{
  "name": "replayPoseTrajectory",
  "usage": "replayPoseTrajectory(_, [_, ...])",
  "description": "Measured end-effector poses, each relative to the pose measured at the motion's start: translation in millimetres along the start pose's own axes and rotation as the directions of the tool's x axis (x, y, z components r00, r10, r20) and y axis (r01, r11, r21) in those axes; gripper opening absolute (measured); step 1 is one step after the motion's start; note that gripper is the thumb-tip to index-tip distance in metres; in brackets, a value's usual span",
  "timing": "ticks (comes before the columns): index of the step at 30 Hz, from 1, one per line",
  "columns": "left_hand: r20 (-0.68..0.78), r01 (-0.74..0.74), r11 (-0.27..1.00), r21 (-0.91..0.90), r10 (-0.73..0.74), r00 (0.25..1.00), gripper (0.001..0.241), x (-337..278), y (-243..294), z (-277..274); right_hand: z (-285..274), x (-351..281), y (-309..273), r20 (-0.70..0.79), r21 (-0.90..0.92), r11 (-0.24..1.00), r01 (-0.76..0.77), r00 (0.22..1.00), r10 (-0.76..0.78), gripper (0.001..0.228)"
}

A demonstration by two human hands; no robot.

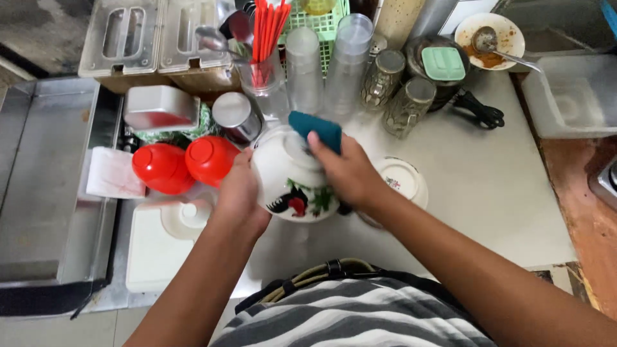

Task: Wiping ceramic bowls with a cloth on a counter.

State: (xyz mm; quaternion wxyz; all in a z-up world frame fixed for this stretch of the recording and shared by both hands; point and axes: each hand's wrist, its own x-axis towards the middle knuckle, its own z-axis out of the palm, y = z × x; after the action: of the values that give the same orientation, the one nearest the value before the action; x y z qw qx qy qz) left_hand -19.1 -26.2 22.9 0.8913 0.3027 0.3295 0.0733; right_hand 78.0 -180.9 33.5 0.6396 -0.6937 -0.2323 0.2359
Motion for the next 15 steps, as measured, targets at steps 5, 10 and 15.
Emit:
replayPoseTrajectory(5, [0.066,0.031,0.999,-0.023,-0.03,0.997,0.051,-4.6,-9.4,-16.4,-6.1,-18.6,18.3,0.023,0.211,0.895,-0.394,0.917,0.398,0.057])
replayPoseTrajectory(10, [-0.001,0.003,0.989,-0.145,-0.003,1.0,0.051,0.4,-29.2,-28.6,12.3,-60.7,-5.3,-0.051,0.003,0.987,0.163,0.985,-0.163,0.058])
replayPoseTrajectory(15, [0.027,-0.03,0.995,-0.091,0.032,0.999,0.047,-8.7,-27.6,-38.8,16.8,-30.1,36.3,-0.149,-0.051,0.995,-0.091,0.985,0.083,0.049])
